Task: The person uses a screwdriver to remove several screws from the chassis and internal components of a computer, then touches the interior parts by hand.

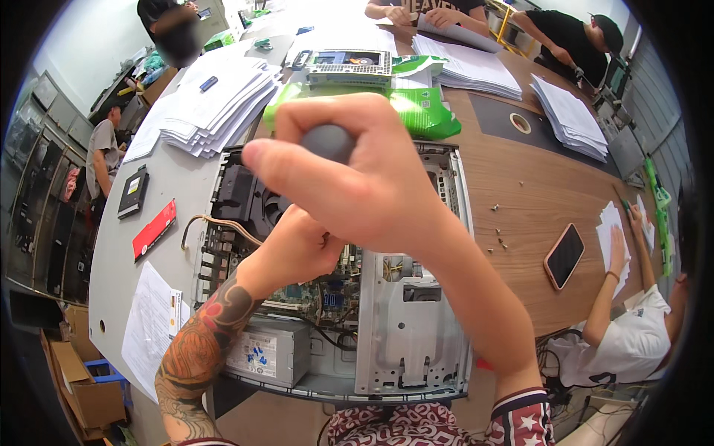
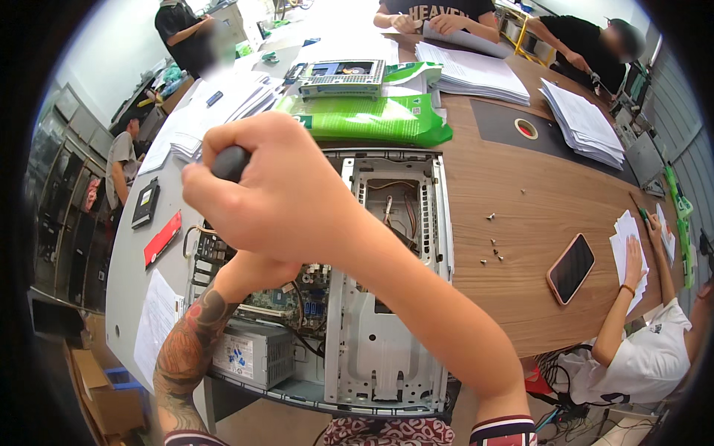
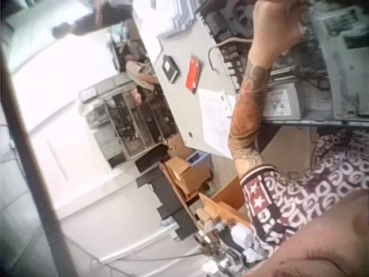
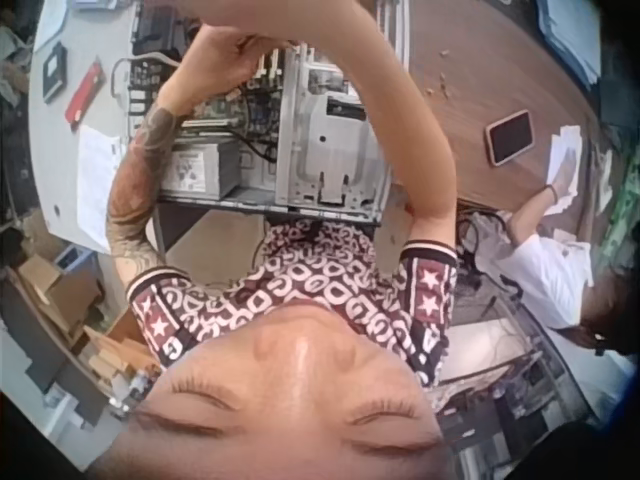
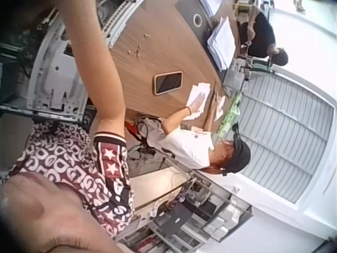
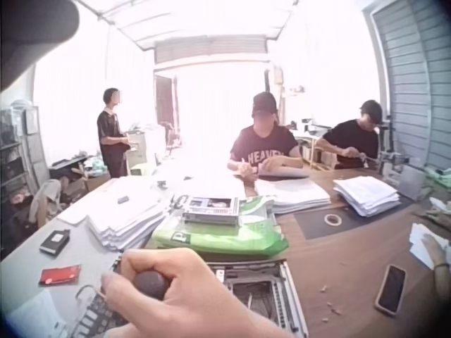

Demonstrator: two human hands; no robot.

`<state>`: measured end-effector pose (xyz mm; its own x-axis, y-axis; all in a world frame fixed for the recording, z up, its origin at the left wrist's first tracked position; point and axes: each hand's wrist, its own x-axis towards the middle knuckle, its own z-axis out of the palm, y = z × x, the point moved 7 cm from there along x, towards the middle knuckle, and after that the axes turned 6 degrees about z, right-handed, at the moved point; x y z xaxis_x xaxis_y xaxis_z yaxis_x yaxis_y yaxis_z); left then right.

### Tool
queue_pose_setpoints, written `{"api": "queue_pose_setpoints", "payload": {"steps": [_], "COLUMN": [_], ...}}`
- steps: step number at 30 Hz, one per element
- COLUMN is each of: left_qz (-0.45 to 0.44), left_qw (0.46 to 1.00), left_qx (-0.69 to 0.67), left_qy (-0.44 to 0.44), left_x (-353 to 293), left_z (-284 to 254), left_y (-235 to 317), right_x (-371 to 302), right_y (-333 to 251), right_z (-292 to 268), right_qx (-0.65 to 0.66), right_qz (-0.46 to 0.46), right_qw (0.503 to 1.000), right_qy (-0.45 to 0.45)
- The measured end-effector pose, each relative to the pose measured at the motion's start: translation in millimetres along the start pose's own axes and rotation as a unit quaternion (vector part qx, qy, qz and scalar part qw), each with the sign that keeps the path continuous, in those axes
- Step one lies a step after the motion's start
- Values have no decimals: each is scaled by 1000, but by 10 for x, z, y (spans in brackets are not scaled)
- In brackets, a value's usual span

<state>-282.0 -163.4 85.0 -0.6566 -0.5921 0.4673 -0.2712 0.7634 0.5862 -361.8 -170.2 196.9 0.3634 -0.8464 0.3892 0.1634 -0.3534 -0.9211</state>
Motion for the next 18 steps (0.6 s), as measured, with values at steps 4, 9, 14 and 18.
{"api": "queue_pose_setpoints", "payload": {"steps": [4,9,14,18], "left_qz": [83,74,57,62], "left_qw": [992,995,998,997], "left_qx": [-90,-60,18,33], "left_qy": [39,26,-23,21], "left_x": [198,110,91,36], "left_z": [-98,-45,75,30], "left_y": [288,184,76,108], "right_x": [-200,-339,-311,-270], "right_y": [-184,-338,-221,-248], "right_z": [-31,-119,-223,-145], "right_qx": [-84,-89,-58,-47], "right_qz": [-90,-134,-115,-150], "right_qw": [986,979,984,982], "right_qy": [114,124,120,108]}}
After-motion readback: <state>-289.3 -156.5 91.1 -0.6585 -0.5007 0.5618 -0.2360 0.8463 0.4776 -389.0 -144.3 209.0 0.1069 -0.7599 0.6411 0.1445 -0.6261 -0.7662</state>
